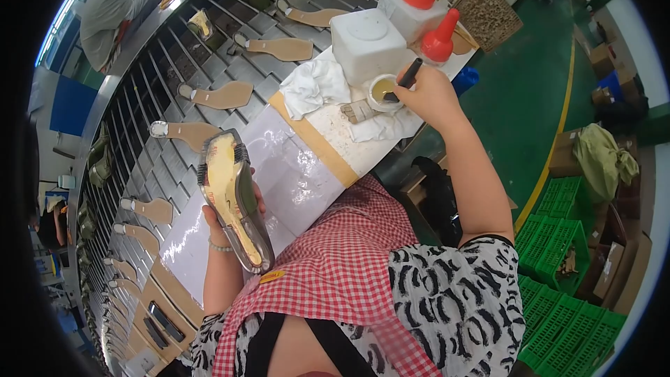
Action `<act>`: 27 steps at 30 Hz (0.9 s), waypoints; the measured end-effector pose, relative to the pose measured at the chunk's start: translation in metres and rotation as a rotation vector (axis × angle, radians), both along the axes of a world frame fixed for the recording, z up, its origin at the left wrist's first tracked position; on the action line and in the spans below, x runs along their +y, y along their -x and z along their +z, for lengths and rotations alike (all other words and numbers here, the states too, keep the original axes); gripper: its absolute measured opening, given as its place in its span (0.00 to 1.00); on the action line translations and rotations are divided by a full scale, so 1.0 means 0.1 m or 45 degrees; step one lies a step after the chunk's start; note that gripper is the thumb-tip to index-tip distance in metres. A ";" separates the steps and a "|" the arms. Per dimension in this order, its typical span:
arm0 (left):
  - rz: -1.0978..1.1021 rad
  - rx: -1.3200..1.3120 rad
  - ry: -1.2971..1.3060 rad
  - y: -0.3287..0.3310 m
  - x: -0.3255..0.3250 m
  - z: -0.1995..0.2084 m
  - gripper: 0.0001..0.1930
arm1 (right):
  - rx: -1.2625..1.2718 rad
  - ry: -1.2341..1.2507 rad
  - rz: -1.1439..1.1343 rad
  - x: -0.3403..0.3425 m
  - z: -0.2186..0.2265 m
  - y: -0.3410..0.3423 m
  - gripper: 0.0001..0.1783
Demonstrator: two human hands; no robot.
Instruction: The person is applying glue to the bottom of shoe soles using a brush at an assembly line.
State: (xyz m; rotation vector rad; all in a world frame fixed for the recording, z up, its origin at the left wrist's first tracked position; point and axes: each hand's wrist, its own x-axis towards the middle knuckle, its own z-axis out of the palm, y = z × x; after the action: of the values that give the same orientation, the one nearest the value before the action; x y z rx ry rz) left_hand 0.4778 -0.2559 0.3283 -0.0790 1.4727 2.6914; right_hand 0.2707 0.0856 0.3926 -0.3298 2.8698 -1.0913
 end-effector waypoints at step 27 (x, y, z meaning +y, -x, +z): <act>-0.230 -0.315 -0.389 0.04 0.06 -0.17 0.63 | -0.671 1.978 -0.338 0.47 -0.78 -0.19 0.13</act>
State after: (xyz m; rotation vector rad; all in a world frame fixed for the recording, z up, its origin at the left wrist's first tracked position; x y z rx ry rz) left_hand 0.4734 -0.2498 0.3110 -0.2388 0.9435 2.6109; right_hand 0.2901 0.1324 0.3149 0.2971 1.1357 -2.6523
